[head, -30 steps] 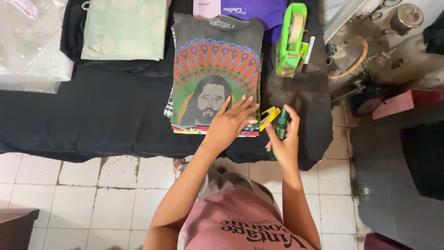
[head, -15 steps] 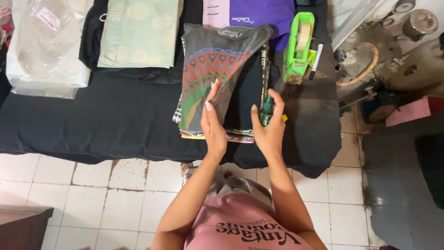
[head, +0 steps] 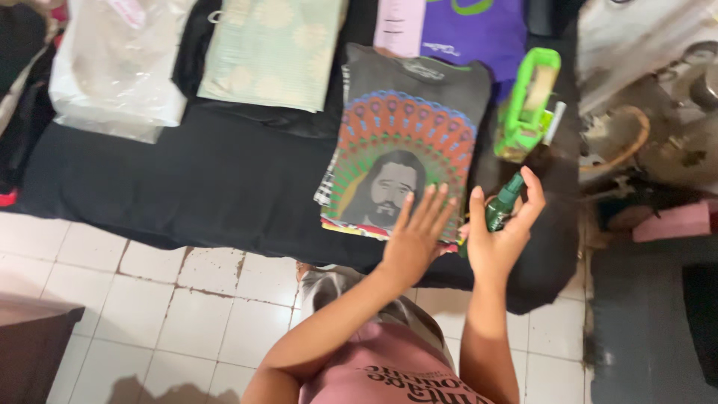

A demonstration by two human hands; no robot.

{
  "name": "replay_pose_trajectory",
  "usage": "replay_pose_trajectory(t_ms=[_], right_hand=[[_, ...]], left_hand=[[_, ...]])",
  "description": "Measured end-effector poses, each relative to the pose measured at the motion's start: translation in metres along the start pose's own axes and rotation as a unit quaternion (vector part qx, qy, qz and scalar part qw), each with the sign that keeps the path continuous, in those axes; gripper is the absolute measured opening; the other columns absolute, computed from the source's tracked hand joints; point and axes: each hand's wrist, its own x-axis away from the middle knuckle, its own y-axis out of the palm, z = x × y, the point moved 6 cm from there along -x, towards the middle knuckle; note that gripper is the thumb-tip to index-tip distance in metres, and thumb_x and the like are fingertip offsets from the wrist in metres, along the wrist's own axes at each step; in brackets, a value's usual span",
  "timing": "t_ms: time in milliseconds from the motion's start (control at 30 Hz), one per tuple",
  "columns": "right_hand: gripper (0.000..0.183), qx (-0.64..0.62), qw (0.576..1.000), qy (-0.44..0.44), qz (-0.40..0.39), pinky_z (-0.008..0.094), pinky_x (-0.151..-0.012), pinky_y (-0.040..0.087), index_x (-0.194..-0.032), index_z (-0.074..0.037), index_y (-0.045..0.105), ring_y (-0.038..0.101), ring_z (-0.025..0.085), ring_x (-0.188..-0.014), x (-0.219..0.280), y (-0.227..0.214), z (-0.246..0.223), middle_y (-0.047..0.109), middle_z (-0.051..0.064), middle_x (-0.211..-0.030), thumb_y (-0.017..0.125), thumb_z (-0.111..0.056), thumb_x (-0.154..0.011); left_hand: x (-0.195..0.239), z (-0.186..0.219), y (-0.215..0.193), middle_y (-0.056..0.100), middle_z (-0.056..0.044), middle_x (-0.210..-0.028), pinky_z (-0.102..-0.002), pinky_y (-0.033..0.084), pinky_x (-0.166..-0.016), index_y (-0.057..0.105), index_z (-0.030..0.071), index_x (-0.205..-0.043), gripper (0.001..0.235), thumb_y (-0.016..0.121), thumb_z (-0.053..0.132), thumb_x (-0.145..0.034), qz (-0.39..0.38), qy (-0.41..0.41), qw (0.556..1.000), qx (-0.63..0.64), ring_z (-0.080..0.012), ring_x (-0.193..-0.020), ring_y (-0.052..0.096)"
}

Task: The person folds various clothing items, including patterned shirts and pants, on a table. They use a spray bottle to mist each item before folding it neatly and stacking it. The person handles each garment individually, ensuring it is properly aligned before adding it to the stack.

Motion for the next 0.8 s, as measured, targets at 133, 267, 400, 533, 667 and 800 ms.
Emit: replay_pose_trajectory(t_ms=[133,267,400,533,667,800], right_hand=[[0.077,-0.017,0.997,0.017,-0.068,0.025,-0.052,0.048,-0.161,-0.014,0.027,0.056,0.009,-0.057,0.000,0.025,-0.003,0.060,0.002,-0.087,0.072,-0.003,-0.100],[0.079,-0.148,0.976,0.100,-0.122,0.025,-0.052,0.050,-0.161,-0.011,0.026,0.058,0.009,-0.057,-0.006,0.066,0.009,0.060,0.001,-0.087,0.068,-0.003,-0.096],[0.057,-0.246,0.924,0.182,-0.230,0.027,-0.073,0.053,-0.154,0.003,0.049,0.063,0.010,-0.079,-0.006,0.127,0.004,0.064,0.004,-0.098,0.066,-0.004,-0.101],[0.057,-0.208,0.905,0.218,-0.300,0.025,-0.064,0.048,-0.147,-0.001,0.052,0.059,0.009,-0.071,-0.017,0.222,-0.003,0.070,0.000,-0.113,0.068,-0.006,-0.093],[0.050,-0.160,0.909,0.235,-0.304,0.028,-0.057,0.046,-0.142,0.006,0.058,0.056,0.012,-0.065,-0.028,0.322,0.020,0.059,0.007,-0.095,0.074,-0.010,-0.098],[0.065,-0.008,0.956,0.226,-0.185,0.029,-0.051,0.051,-0.144,0.001,0.044,0.061,0.013,-0.060,-0.046,0.377,0.060,0.056,0.001,-0.102,0.073,-0.012,-0.087]], left_hand=[[0.007,-0.025,-0.019,0.035,-0.017,-0.168,-0.061,0.010,-0.128,0.044,0.004,-0.155,0.073,0.069,0.031,-0.092,0.042,0.011,0.962,0.271,-0.0347,-0.161,0.025],[0.025,-0.086,-0.058,0.043,-0.013,-0.164,-0.070,0.001,-0.122,0.056,0.011,-0.146,0.054,0.071,0.023,-0.095,0.071,-0.093,0.921,0.372,-0.0345,-0.159,0.029],[0.038,-0.174,-0.080,0.050,-0.015,-0.158,-0.070,-0.002,-0.120,0.062,0.010,-0.140,0.042,0.066,0.019,-0.099,0.094,-0.173,0.880,0.433,-0.0367,-0.156,0.030],[0.050,-0.254,-0.082,0.056,-0.015,-0.154,-0.061,0.008,-0.125,0.062,0.010,-0.139,0.040,0.065,0.022,-0.102,0.134,-0.237,0.835,0.479,-0.0347,-0.155,0.037],[0.059,-0.324,-0.068,0.059,-0.014,-0.150,-0.045,0.030,-0.122,0.060,0.008,-0.140,0.042,0.063,0.025,-0.102,0.139,-0.285,0.790,0.524,-0.0305,-0.147,0.049],[0.068,-0.376,-0.037,0.061,-0.016,-0.145,-0.033,0.037,-0.116,0.056,0.004,-0.144,0.048,0.062,0.024,-0.101,0.084,-0.352,0.756,0.546,-0.0270,-0.140,0.054]])
